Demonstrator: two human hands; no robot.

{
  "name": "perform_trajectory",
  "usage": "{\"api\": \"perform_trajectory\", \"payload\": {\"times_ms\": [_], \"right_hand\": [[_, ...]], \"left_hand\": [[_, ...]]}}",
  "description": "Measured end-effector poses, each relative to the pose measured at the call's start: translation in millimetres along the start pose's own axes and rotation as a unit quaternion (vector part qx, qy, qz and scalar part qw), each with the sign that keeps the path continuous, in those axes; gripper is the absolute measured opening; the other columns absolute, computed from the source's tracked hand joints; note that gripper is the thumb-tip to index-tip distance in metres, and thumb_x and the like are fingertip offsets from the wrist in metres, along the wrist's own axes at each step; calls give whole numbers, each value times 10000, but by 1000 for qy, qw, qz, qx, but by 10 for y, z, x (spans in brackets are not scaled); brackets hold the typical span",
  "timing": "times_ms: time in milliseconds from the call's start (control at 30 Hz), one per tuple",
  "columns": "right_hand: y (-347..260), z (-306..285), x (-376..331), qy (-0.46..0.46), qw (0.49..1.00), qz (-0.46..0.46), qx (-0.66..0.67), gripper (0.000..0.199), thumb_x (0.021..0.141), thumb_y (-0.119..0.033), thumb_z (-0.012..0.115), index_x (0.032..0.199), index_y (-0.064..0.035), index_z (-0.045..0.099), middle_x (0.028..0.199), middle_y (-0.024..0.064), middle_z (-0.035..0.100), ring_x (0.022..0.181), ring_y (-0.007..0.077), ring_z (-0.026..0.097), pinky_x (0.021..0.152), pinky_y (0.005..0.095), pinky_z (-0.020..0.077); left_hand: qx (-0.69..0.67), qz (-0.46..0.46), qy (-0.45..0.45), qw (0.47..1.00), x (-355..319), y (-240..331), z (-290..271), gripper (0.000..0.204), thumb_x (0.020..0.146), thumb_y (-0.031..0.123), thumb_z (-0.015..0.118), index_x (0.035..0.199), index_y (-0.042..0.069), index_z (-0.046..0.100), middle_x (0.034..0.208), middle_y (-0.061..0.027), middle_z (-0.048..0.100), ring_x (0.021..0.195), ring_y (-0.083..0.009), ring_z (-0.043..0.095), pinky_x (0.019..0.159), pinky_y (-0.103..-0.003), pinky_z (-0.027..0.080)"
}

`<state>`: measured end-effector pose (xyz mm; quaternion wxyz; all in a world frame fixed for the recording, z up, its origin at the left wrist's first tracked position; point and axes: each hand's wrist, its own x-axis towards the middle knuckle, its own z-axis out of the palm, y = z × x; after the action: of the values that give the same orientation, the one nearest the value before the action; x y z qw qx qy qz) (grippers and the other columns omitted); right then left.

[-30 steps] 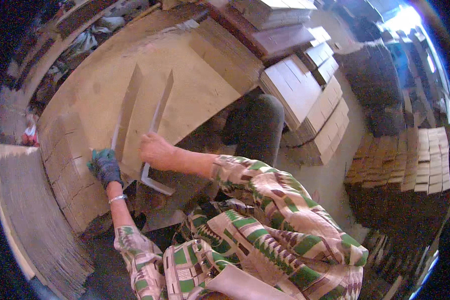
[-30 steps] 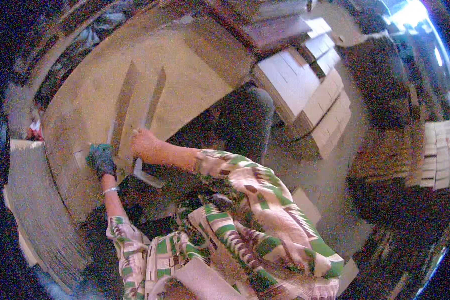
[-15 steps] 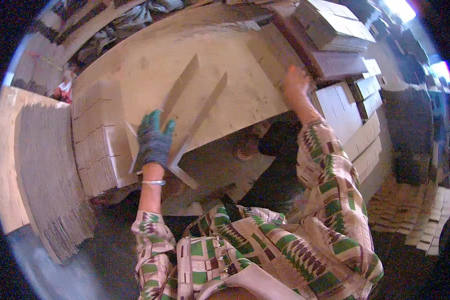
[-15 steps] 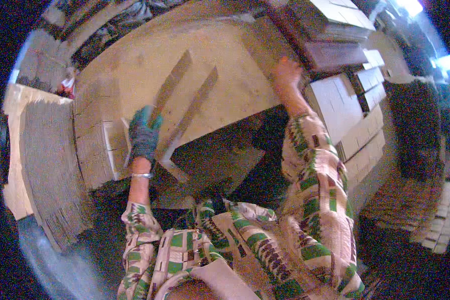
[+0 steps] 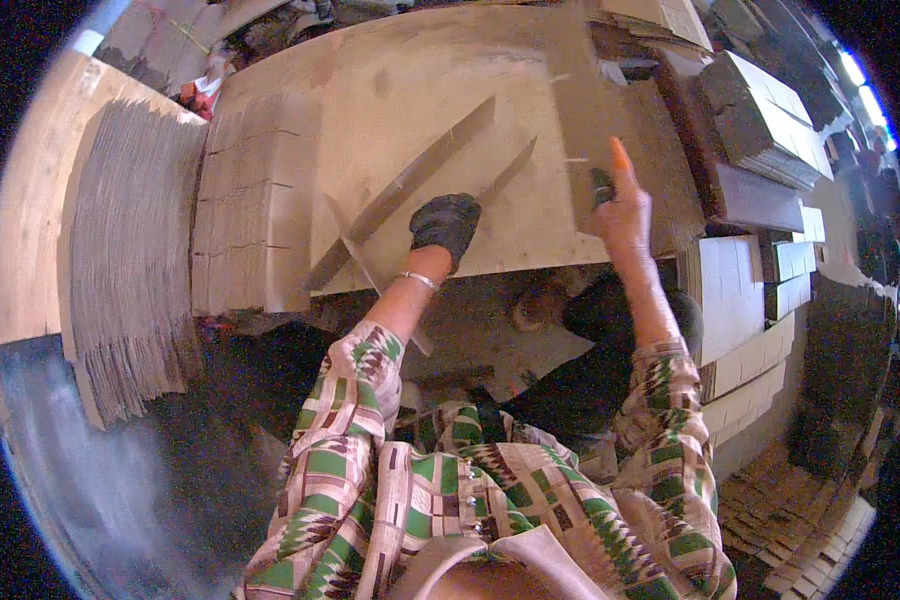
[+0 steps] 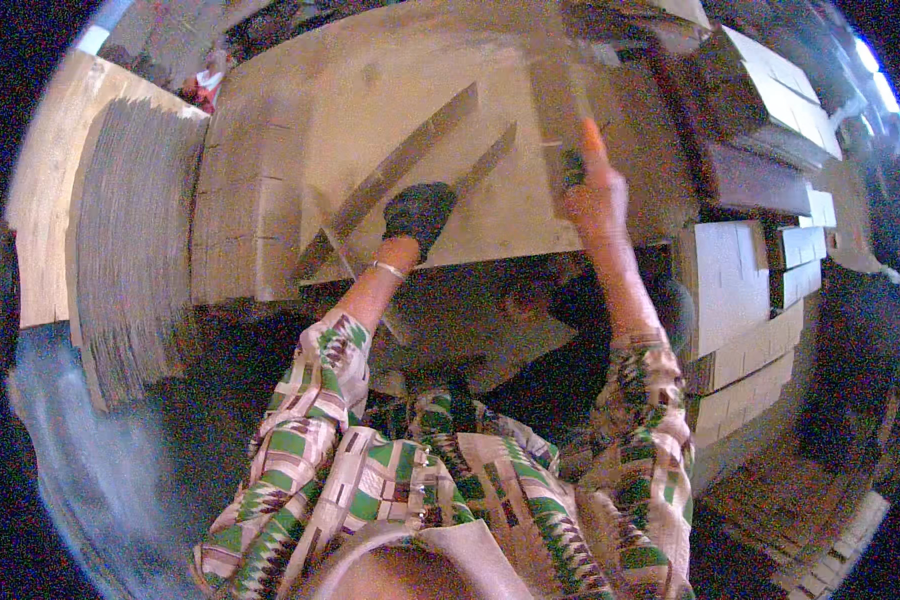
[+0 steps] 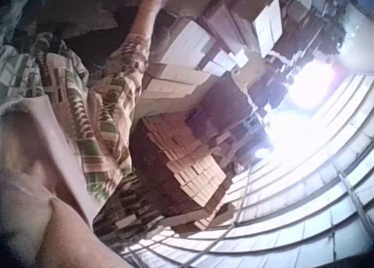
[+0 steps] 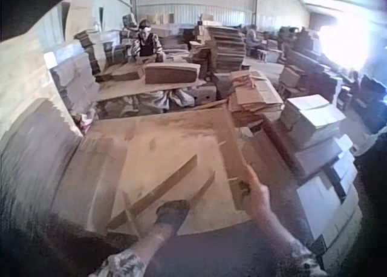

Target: The person sits on the floor and uses a knife to cut large sheets of cardboard into smaller rectangular pieces. They repeatedly pick up sheets, cut them, and stack the resulting pieces on the table.

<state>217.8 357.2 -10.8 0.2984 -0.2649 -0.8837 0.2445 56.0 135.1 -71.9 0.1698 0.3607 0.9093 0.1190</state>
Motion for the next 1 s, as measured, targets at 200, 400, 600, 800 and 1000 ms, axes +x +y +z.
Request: {"api": "perform_trajectory", "payload": {"times_ms": [200, 400, 600, 800, 1000], "right_hand": [[-541, 435, -136, -155, 988, -11, -19, 957, 773, -14, 657, 1575, -316, 232, 795, 226, 688, 724, 451, 663, 619, 551, 510], [-436, 701, -257, -195, 979, -31, -39, 932, 786, 12, 635, 1570, -307, 244, 820, 227, 696, 750, 450, 672, 627, 558, 508], [-434, 617, -315, -176, 983, -53, 22, 862, 839, -38, 659, 1564, -308, 279, 851, 233, 697, 748, 446, 673, 622, 537, 513], [-532, 585, -206, -197, 978, -70, -21, 802, 866, -97, 673, 1556, -277, 305, 856, 229, 700, 737, 441, 672, 626, 527, 522], [-503, 766, -199, -274, 951, -70, -127, 843, 828, -50, 637, 1564, -267, 286, 813, 218, 697, 725, 411, 682, 639, 523, 537]], "left_hand": [[11, 13, 12, 1000, 47, 61, 55, 323, 937, 333, 487, 1005, 148, 742, 1062, -152, 717, 988, -352, 692, 842, -484, 547], [-31, 18, -8, 999, 48, 160, 65, 354, 949, 382, 498, 1065, 143, 732, 1066, -172, 714, 1003, -361, 686, 873, -500, 531], [-11, -9, 333, 943, 387, -272, -155, 393, 881, 407, 641, 1138, 114, 690, 1099, -180, 710, 1069, -353, 664, 928, -488, 503], [-33, -121, 40, 991, 546, -452, -431, 322, 903, 339, 582, 1077, 107, 724, 1102, -171, 707, 1040, -354, 685, 871, -477, 542], [-30, -140, 56, 988, 594, -442, -316, 290, 916, 283, 516, 1016, 144, 750, 1074, -165, 707, 1018, -370, 690, 845, -469, 562]]}}
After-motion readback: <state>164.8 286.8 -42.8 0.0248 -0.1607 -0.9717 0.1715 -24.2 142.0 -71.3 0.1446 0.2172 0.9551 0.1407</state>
